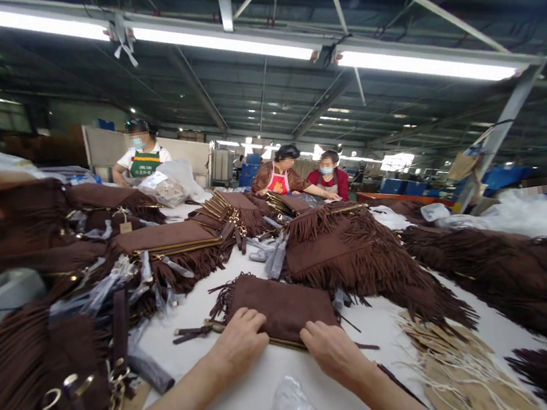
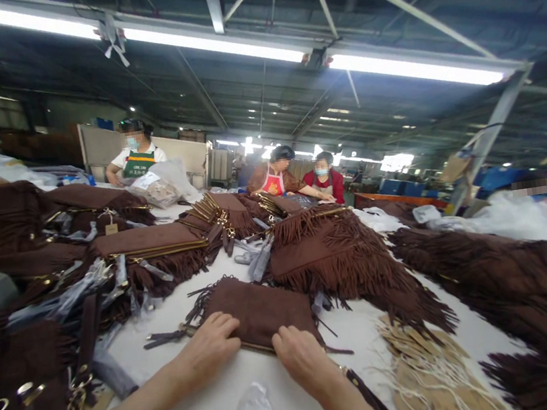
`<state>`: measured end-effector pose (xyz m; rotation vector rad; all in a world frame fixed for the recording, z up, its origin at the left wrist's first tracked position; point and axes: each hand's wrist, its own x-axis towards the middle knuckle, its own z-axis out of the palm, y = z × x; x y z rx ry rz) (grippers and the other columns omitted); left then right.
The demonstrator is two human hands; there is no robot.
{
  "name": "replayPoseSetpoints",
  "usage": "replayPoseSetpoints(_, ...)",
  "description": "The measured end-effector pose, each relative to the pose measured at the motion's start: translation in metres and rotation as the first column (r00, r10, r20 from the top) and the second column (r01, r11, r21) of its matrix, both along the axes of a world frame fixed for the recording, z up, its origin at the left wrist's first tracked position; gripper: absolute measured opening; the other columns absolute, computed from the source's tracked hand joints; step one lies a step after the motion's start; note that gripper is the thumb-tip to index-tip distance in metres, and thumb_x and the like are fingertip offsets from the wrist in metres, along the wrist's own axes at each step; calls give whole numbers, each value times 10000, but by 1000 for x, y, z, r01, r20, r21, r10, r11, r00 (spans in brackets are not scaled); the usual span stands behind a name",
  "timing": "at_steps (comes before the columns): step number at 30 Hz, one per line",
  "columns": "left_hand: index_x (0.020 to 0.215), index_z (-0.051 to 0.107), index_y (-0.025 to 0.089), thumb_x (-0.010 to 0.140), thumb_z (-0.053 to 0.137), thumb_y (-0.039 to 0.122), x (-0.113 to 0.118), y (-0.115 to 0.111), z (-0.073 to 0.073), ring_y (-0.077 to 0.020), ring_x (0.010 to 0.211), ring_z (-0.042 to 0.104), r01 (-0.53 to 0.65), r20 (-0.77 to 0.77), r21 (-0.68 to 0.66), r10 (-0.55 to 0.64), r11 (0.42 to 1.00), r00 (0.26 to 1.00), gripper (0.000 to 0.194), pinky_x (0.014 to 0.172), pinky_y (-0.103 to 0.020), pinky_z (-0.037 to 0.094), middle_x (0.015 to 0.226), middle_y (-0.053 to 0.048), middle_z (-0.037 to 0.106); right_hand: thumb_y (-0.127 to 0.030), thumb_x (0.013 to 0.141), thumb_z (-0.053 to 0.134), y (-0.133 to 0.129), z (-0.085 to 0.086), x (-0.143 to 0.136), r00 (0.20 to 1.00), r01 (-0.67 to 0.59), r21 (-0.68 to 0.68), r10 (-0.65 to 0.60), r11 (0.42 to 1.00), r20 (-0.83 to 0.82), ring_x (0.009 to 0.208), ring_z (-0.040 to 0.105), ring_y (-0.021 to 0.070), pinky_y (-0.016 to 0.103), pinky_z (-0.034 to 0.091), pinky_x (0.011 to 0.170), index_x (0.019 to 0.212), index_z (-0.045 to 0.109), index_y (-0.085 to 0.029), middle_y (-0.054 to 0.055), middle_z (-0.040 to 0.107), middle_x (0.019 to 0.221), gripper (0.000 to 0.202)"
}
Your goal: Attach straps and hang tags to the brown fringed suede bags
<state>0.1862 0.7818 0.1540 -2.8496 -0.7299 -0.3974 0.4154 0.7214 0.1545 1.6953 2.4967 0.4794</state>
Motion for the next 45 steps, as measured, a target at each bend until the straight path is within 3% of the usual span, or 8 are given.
replayPoseSetpoints(8, 1017, 642, 204, 904, 522, 107, -6, 13, -19, -221, 1085, 544, 53, 98, -10, -51, 999, 994, 191, 931, -359, 406, 1249, -89, 586, -5, 884, 498, 9, 8, 7, 999, 45, 32, -45, 998, 17, 769, 625, 219, 279, 386, 579, 878, 584, -163, 75, 652, 847, 180)
replayPoseSetpoints(13, 975, 624, 165, 941, 493, 160, 6, 13, -7, -205, 874, 566, -39, 78, 41, 36, 998, 996, 136, 763, -322, 439, 983, -73, 636, -232, 929, 562, 3, 15, 12, 997, 33, 56, -29, 998, -71, 827, 616, 201, 264, 394, 622, 917, 575, -212, 33, 639, 902, 27)
replayPoseSetpoints(19, 1171, 563, 172, 950, 461, 166, 11, 6, 4, -216, 891, 536, -70, 144, 128, 51, 989, 988, 243, 777, -338, 441, 1005, -82, 602, -65, 906, 479, -12, 37, 7, 959, 179, 93, -152, 980, -237, 928, 598, 272, 330, 430, 743, 1072, 572, -139, 144, 623, 1016, 204)
replayPoseSetpoints(23, 1172, 575, 179, 859, 576, 140, 4, -3, 8, -245, 996, 532, -74, 37, 66, 72, 995, 997, 316, 817, -358, 445, 1147, -110, 574, -163, 958, 476, -61, 62, -3, 910, 52, -129, -100, 990, -403, 767, 629, 147, 215, 454, 695, 922, 599, -204, 5, 659, 852, 135)
replayPoseSetpoints(29, 969, 667, 167, 851, 585, 147, 5, -47, 29, -254, 1093, 518, 47, 9, -137, -47, 989, 999, 145, 904, -363, 438, 1244, -108, 556, -118, 860, 520, -135, 73, -18, 796, -178, -527, -193, 831, -573, 607, 588, 130, 207, 408, 585, 768, 644, -195, -16, 636, 650, 172)
replayPoseSetpoints(36, 915, 622, 166, 858, 537, 133, 23, -108, 32, -228, 958, 576, 102, 66, -330, -85, 938, 994, 108, 833, -344, 471, 997, -82, 631, -296, 907, 480, -160, 39, 13, 905, 137, -210, -208, 968, -370, 733, 648, 216, 299, 442, 620, 923, 617, -259, 28, 662, 862, 143)
replayPoseSetpoints(40, 1117, 547, 142, 836, 614, 163, 51, -116, 11, -280, 1122, 514, 218, 113, -261, -195, 941, 974, 290, 967, -433, 414, 1147, -129, 602, -362, 926, 415, -176, 43, 45, 855, 309, -116, -329, 944, -401, 692, 661, 216, 303, 444, 600, 848, 594, -271, 17, 670, 784, 215)
replayPoseSetpoints(45, 956, 592, 164, 909, 549, 171, 77, -119, -19, -233, 923, 556, 187, 54, -310, -179, 932, 982, 65, 811, -365, 460, 999, -81, 625, -416, 932, 396, -220, 35, 81, 671, 408, -294, -503, 864, -545, 603, 622, 194, 270, 443, 561, 745, 551, -255, -9, 630, 633, 292)
